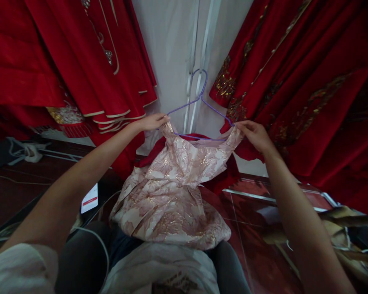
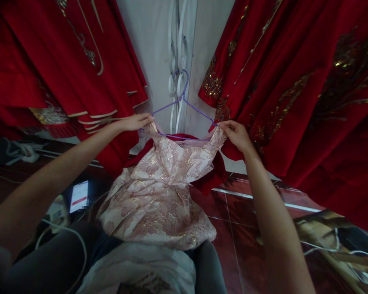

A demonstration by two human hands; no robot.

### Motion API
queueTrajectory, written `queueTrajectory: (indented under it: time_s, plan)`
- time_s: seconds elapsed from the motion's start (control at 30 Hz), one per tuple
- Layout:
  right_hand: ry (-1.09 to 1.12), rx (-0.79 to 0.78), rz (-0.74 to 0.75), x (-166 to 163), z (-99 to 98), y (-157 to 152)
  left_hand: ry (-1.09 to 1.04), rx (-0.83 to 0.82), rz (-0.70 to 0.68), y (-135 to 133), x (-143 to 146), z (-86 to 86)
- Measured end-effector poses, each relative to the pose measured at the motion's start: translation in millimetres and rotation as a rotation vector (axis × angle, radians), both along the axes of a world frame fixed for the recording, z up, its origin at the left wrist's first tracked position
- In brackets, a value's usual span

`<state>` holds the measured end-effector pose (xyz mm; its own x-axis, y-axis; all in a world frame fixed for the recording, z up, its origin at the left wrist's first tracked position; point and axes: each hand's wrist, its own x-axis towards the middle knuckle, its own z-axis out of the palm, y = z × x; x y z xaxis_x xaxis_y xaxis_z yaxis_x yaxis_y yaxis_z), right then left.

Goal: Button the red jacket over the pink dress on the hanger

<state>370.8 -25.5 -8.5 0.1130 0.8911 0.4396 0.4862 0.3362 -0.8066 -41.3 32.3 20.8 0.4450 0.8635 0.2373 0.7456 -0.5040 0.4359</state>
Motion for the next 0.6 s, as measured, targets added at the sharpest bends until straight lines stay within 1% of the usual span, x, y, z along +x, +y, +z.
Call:
queueTrajectory:
  time_s: [0.07, 0.13, 0.17, 0.23, 0.27, 0.33, 0.37, 0.4, 0.47, 0.5, 0.53, 0.6]
  plan:
    - [0.025, 0.049, -0.032, 2, -4.5, 3, -0.004, 0.111, -0.021, -3, -8, -5.5]
    - [0.056, 0.098, -0.099, 6, -10.5, 6, -0.019, 0.195, 0.016, -3, -17, -11.8]
    - [0.077, 0.123, -0.153, 9, -14.9, 7, -0.024, 0.223, 0.059, -2, -21, -15.1]
    - [0.127, 0.149, -0.260, 17, -27.8, 8, 0.004, 0.250, 0.191, 0, -31, -22.9]
    - [0.157, 0.132, -0.297, 21, -36.3, 8, 0.044, 0.247, 0.266, 0, -36, -27.5]
    - [0.213, 0.020, -0.305, 24, -55.9, 5, 0.163, 0.199, 0.398, -4, -44, -38.0]
    - [0.232, -0.051, -0.297, 23, -65.9, 2, 0.228, 0.144, 0.435, -7, -46, -43.5]
    - [0.230, -0.098, -0.283, 20, -75.0, -1, 0.287, 0.076, 0.441, -11, -47, -48.6]
    - [0.179, -0.144, -0.236, 7, -87.9, -6, 0.358, -0.029, 0.373, -22, -40, -56.2]
    - [0.134, -0.130, -0.202, -1, -90.9, -8, 0.366, -0.038, 0.311, -28, -33, -58.1]
    - [0.081, -0.091, -0.165, -10, -91.4, -10, 0.352, -0.003, 0.240, -33, -24, -58.7]
    - [-0.048, 0.071, -0.118, -28, -85.8, -10, 0.297, 0.139, 0.097, -42, 0, -56.2]
